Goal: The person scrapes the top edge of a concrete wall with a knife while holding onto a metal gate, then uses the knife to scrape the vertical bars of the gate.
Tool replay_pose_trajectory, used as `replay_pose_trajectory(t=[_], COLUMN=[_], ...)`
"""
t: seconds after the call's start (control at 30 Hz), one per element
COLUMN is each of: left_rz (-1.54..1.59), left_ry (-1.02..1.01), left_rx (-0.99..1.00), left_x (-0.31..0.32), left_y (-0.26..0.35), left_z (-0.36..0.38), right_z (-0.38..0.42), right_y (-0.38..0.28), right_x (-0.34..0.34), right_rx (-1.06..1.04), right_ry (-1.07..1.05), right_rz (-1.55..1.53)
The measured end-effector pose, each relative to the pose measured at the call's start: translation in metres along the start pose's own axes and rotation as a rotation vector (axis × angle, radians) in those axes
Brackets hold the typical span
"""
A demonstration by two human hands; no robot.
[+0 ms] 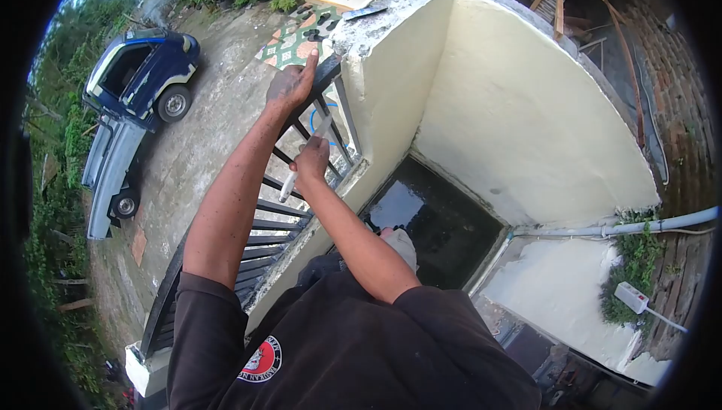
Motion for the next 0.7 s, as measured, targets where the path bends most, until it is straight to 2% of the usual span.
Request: replay_pose_trajectory(t=[0.03, 0.1, 0.17, 0.23, 0.3, 0.43, 0.5, 0.57, 0.63, 0.7], left_rz=[0.027, 0.058, 0.141, 0.169, 0.307, 0.32, 0.281, 0.27, 0.266, 0.286], left_ry=[0.039, 0.029, 0.047, 0.062, 0.052, 0.024, 0.045, 0.04, 0.041, 0.071], left_rx=[-0.004, -0.012, -0.015, 0.016, -0.001, -0.015, -0.019, -0.02, -0.017, -0.018], left_x=[-0.003, -0.006, 0.0, 0.0, -0.001, -0.002, -0.003, 0.001, 0.0, -0.004], left_y=[0.0, 0.001, -0.013, -0.022, -0.028, -0.029, -0.027, -0.031, -0.029, -0.024], left_z=[0.003, -0.002, -0.014, -0.021, -0.024, -0.022, -0.024, -0.03, -0.027, -0.02], right_z=[0.0, 0.003, 0.025, 0.024, 0.023, 0.018, 0.022, 0.035, 0.028, 0.015], right_y=[0.006, -0.007, -0.041, -0.037, -0.038, -0.013, -0.022, -0.056, -0.05, -0.039], right_x=[-0.006, 0.001, 0.019, 0.02, 0.013, 0.001, 0.008, 0.024, 0.026, 0.009], right_rx=[0.097, 0.059, -0.114, -0.072, -0.133, 0.045, 0.034, -0.19, -0.164, -0.176], right_ry=[0.06, 0.06, -0.032, -0.061, -0.034, 0.037, 0.032, -0.131, -0.2, 0.034], right_rz=[-0.018, 0.046, 0.094, -0.015, 0.15, 0.015, 0.004, 0.184, 0.154, 0.007])
Point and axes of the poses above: each hand's wrist, its own z-axis away from the middle knuckle, its own x-axis out of the palm, y = z × x, the point moved 6 cm from there along -z, towards the middle knuckle, and after that the axes turned 7 degrees about z, right-handed, at the moved point
